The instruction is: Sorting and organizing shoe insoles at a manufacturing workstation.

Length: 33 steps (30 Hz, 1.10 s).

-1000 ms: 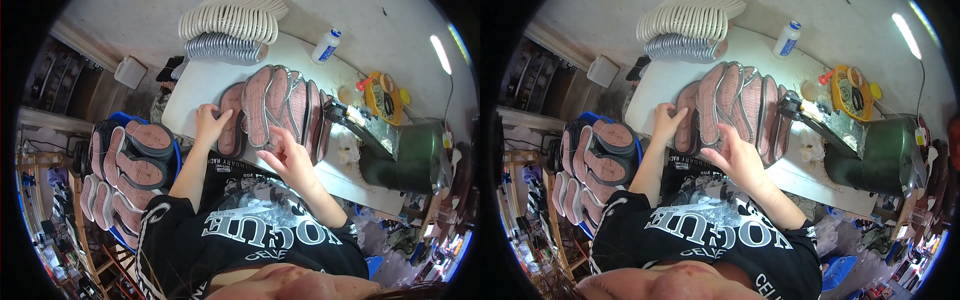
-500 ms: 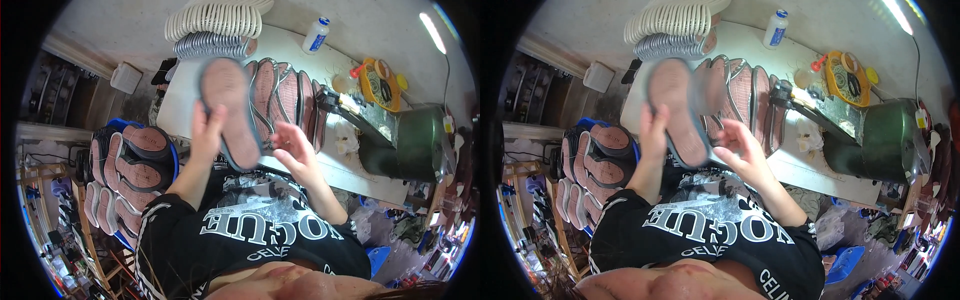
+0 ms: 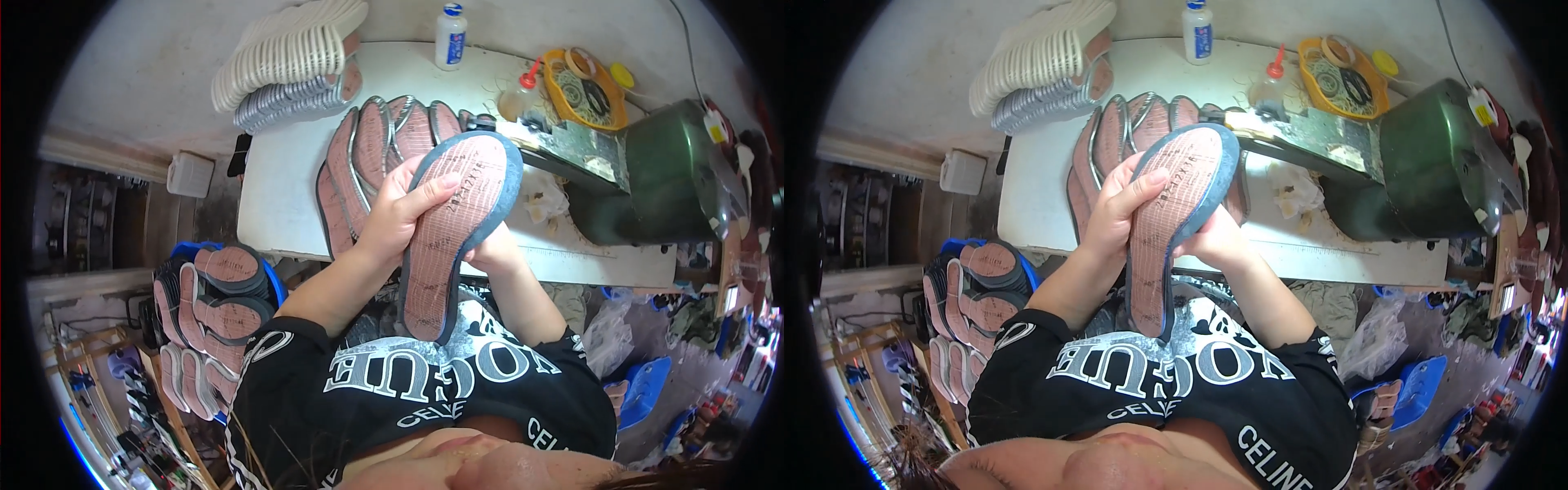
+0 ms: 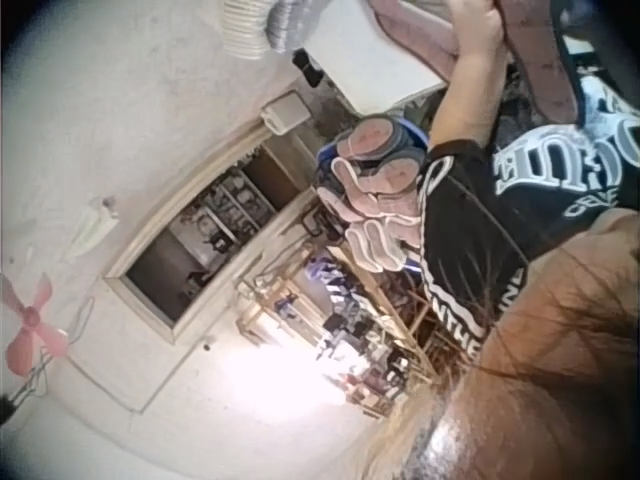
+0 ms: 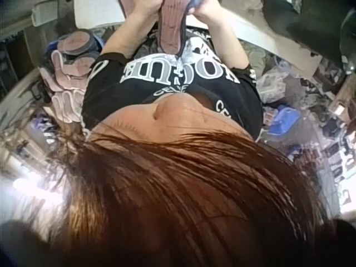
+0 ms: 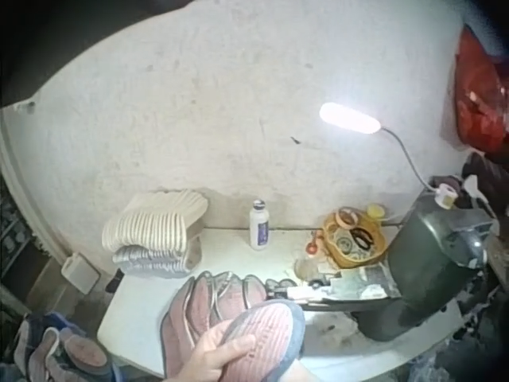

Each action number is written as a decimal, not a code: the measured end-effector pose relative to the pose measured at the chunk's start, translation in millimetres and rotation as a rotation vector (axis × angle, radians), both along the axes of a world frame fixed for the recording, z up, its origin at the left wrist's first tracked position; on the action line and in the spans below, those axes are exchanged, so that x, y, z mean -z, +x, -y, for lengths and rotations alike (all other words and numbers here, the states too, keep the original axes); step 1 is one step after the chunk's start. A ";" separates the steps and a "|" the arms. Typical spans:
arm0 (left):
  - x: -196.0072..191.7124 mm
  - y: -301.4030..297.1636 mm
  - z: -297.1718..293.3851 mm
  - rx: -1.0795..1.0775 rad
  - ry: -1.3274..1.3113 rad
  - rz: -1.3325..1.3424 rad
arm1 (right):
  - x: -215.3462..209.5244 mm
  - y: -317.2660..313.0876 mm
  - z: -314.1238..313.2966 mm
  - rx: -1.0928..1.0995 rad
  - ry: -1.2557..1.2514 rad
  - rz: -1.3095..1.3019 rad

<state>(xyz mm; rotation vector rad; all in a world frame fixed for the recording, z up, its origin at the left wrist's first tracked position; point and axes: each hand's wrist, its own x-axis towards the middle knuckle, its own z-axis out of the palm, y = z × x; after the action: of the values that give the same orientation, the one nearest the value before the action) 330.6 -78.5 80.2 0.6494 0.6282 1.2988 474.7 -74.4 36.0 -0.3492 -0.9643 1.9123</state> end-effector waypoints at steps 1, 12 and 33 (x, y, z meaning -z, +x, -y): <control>0.9 3.0 -1.8 0.015 -0.005 -0.002 | 2.6 6.6 -6.8 0.015 -0.005 -0.002; 9.0 27.5 -62.6 -0.481 0.151 -0.332 | -48.5 36.1 -45.5 0.338 0.407 0.832; -1.3 34.0 -162.2 -0.064 -0.154 -0.635 | -37.4 40.0 -18.0 0.224 -0.333 0.204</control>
<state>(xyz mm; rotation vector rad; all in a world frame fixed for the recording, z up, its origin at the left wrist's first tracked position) 364.6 83.8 81.5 0.9255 1.2614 1.0805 514.6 -56.4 73.3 -0.8263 -0.6977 1.8514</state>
